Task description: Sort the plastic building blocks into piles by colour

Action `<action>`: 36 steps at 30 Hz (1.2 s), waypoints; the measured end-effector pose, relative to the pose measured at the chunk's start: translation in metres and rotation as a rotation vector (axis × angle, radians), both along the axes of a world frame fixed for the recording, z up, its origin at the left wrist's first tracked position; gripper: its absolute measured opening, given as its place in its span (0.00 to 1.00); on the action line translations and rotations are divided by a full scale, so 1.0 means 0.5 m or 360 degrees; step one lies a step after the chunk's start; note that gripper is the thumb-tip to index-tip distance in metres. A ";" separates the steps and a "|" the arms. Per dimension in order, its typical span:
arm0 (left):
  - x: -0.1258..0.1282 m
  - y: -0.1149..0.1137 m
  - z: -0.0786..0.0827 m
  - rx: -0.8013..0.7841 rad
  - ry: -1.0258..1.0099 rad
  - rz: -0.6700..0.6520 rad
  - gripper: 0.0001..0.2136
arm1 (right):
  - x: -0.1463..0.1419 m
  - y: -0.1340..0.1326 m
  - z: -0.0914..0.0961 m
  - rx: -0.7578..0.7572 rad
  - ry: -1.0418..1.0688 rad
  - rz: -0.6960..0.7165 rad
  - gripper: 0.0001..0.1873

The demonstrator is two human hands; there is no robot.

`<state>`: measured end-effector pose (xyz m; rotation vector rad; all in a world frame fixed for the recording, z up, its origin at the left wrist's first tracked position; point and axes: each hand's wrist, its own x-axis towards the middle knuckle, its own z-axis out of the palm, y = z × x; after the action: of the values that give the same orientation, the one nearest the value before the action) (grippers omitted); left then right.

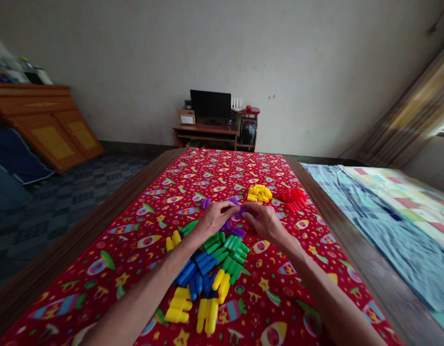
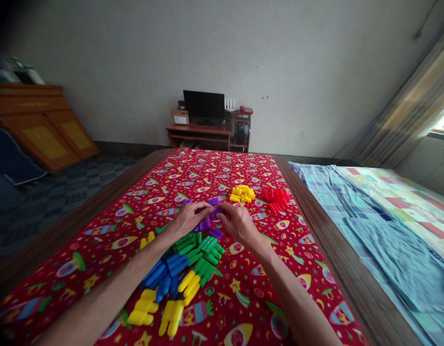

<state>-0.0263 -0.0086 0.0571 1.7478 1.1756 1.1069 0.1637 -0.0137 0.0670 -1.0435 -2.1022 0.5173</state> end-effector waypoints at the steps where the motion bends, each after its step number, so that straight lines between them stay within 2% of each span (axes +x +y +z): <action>1: 0.000 0.002 -0.008 -0.0038 -0.0044 0.0047 0.15 | 0.013 0.011 0.001 -0.0027 0.0017 -0.0089 0.11; 4: -0.005 0.011 -0.028 -0.0232 -0.0242 0.0184 0.18 | 0.059 0.047 -0.003 -0.0149 -0.0036 -0.0276 0.10; 6: -0.008 0.011 -0.030 -0.0399 -0.0409 0.0223 0.18 | 0.087 0.065 -0.015 -0.0234 -0.0154 -0.0356 0.10; 9: -0.009 0.006 -0.018 -0.0682 -0.0764 0.0206 0.16 | 0.109 0.081 -0.043 -0.0291 -0.0338 -0.0413 0.12; 12: -0.007 0.003 -0.004 -0.0910 -0.1109 0.0195 0.13 | 0.114 0.082 -0.058 -0.0262 -0.0512 -0.0335 0.17; 14: -0.002 0.003 0.002 -0.0953 -0.1226 0.0262 0.12 | 0.109 0.076 -0.050 -0.0169 -0.0572 -0.0343 0.17; 17: 0.011 0.000 0.004 -0.0930 -0.1290 0.0416 0.11 | 0.085 0.051 -0.016 0.0018 -0.0426 -0.0419 0.14; 19: 0.022 -0.006 0.003 -0.0895 -0.1304 0.0479 0.10 | 0.056 0.024 0.009 0.0059 -0.0242 -0.0285 0.13; 22: 0.035 -0.017 0.000 -0.0850 -0.1262 0.0460 0.10 | 0.004 -0.024 0.030 0.0075 -0.0118 0.0176 0.17; 23: 0.038 -0.021 -0.001 -0.0843 -0.1232 0.0418 0.10 | -0.011 -0.037 0.031 0.0102 -0.0112 0.0282 0.20; 25: 0.043 -0.028 -0.001 -0.0826 -0.1179 0.0330 0.13 | -0.031 -0.053 0.026 0.0145 -0.0103 0.0359 0.22; 29: 0.050 -0.036 0.000 -0.0780 -0.1131 0.0168 0.15 | -0.033 -0.040 0.017 0.0000 -0.0028 0.0211 0.18; 32: 0.043 -0.029 0.000 -0.0672 -0.0923 0.0006 0.16 | -0.007 -0.011 0.025 -0.0154 -0.0058 0.0048 0.16; 34: 0.026 -0.018 0.000 -0.0376 -0.0578 0.0053 0.15 | 0.023 0.011 0.031 -0.0178 -0.0065 -0.0103 0.14; 36: -0.001 -0.003 -0.004 0.0045 -0.0086 0.0185 0.12 | 0.060 0.034 0.029 -0.0168 -0.0093 -0.0307 0.12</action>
<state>-0.0270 -0.0102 0.0551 1.6782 1.2467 1.2372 0.1936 0.0035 0.0816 -1.3209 -2.0152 0.5117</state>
